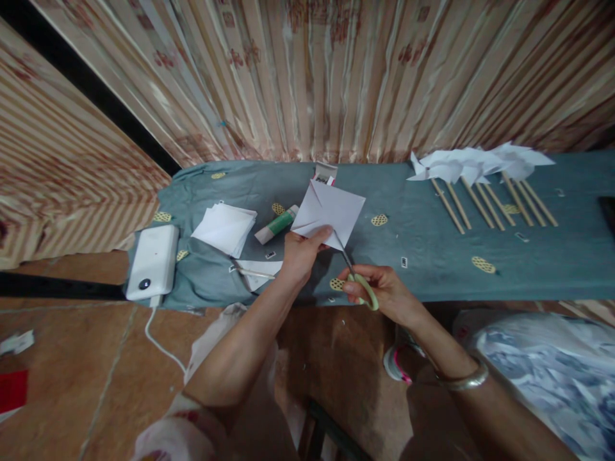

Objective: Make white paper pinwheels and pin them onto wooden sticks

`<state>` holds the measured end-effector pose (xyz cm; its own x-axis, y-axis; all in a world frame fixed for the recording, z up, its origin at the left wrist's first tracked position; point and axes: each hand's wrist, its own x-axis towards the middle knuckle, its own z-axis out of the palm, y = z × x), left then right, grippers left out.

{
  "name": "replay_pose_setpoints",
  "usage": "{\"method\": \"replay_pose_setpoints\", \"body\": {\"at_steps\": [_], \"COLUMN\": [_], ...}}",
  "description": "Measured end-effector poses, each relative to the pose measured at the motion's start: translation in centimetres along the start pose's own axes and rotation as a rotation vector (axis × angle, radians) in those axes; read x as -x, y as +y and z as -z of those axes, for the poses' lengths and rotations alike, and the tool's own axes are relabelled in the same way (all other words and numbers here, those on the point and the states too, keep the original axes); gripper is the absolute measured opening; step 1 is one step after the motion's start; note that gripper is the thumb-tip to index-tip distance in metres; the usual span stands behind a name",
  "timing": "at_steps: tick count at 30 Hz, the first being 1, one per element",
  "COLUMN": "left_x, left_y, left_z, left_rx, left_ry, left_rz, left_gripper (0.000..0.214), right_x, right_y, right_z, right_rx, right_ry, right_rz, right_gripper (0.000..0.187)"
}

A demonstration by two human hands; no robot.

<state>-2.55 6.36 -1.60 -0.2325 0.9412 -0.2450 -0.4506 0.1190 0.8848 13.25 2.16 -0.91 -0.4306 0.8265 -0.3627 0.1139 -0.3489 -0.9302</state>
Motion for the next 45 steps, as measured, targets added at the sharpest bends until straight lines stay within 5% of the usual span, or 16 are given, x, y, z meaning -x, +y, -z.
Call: {"method": "replay_pose_setpoints", "body": {"at_steps": [45], "left_x": [1.1], "left_y": [0.2], "left_z": [-0.8], "left_rx": [-0.046], "left_ry": [-0.040], "left_rz": [0.007], "left_gripper": [0.025], "right_x": [-0.2], "right_y": [0.3], "right_z": [0.2], "right_rx": [0.001], "right_ry": [0.052], "right_rz": [0.028], "right_gripper": [0.035]}}
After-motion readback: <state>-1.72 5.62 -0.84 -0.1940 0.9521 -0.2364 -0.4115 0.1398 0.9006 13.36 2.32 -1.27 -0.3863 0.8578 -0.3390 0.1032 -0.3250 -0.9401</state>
